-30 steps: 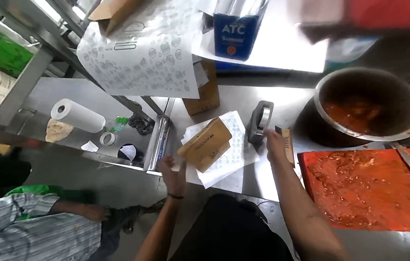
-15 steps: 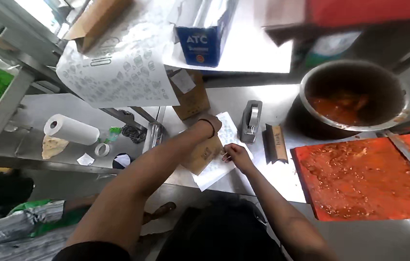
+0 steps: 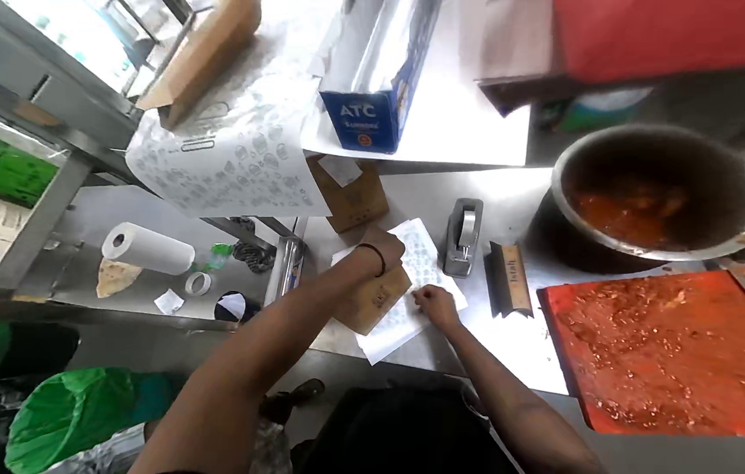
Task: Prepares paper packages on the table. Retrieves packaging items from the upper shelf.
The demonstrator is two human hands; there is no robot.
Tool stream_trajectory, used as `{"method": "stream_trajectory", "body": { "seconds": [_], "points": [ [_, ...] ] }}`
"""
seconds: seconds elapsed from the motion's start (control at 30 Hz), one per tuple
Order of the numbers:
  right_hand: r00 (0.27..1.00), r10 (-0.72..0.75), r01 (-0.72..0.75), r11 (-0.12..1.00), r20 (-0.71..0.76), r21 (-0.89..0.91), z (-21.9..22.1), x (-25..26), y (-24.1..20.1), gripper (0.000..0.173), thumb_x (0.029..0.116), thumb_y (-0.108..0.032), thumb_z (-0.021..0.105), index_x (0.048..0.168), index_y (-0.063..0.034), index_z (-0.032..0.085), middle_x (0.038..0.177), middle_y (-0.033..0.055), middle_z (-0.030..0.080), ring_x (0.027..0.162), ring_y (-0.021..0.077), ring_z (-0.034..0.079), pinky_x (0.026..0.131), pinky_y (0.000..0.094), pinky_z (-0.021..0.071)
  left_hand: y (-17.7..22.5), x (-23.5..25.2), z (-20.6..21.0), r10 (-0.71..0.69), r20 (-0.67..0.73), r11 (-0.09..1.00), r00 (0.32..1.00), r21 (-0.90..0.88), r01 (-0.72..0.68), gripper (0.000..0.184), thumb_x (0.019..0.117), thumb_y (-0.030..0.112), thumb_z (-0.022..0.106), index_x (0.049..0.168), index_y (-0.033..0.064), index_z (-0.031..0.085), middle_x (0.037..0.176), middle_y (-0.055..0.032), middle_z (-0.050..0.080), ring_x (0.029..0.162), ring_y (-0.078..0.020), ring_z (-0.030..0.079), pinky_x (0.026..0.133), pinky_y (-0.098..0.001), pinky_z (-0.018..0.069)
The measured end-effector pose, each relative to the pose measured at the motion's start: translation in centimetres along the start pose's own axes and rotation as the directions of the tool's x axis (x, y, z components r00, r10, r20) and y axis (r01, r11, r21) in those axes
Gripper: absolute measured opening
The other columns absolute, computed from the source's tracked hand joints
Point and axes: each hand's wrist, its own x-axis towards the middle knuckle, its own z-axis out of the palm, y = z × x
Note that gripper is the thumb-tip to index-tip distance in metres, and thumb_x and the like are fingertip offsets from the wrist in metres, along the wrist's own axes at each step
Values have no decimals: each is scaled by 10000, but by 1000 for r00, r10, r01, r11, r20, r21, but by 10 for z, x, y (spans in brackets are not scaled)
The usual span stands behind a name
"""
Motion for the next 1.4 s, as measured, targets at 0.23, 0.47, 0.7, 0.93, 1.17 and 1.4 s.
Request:
{"method": "stream_trajectory", "body": {
  "seconds": [0.23,0.47,0.7,0.93,1.17,1.4],
  "points": [
    [860,127,-140,990,-495,10,-76,24,-21,429,1003,-371,592,1227,-12,662,1279,281,595,1224,460,558,1019,618,463,1,3,5,44,-4,999,999,17,-44,269,904,276,744,1078,72,722,1062,-153,716,1059,-364,658,986,-606,455],
    [840,474,-369,855,-262,364,-92,48,-26,559,1006,-504,571,1221,0,681,1262,288,627,1218,456,566,1001,671,432,-2,6,14,84,-65,995,994,68,-80,247,970,262,659,1133,84,714,1116,-131,715,1132,-333,637,1093,-578,375],
    [881,118,26,955,-458,296,-69,-20,-14,304,1033,-256,580,1149,-10,716,1306,209,624,1230,345,579,1045,556,468,-13,-2,47,-13,-521,986,854,-147,-74,451,976,239,652,1421,197,592,1524,-166,491,1477,-416,350,1201,-671,202],
    [939,276,-335,589,207,736,-7,-4,2,286,1088,-254,482,1220,-39,618,1012,91,694,806,185,691,692,348,593,-27,-32,71,-275,-492,922,826,-378,82,1054,796,350,863,1638,280,234,1628,-162,331,1447,-398,394,1044,-580,469],
    [960,-158,47,905,230,423,43,-16,-76,356,1050,-355,594,1028,-18,704,834,85,730,661,174,699,635,358,614,-43,-52,80,-373,-242,787,896,-594,167,780,978,455,654,1614,194,284,1374,-177,613,1136,-385,669,926,-597,545],
    [978,-8,15,999,208,-34,58,-1,-55,582,998,-578,578,847,-34,716,738,118,700,664,267,689,693,525,578,-36,-45,91,-323,-279,815,904,-567,117,971,830,360,845,1613,224,286,1437,-208,543,1200,-416,622,933,-597,546]
  ]
}}
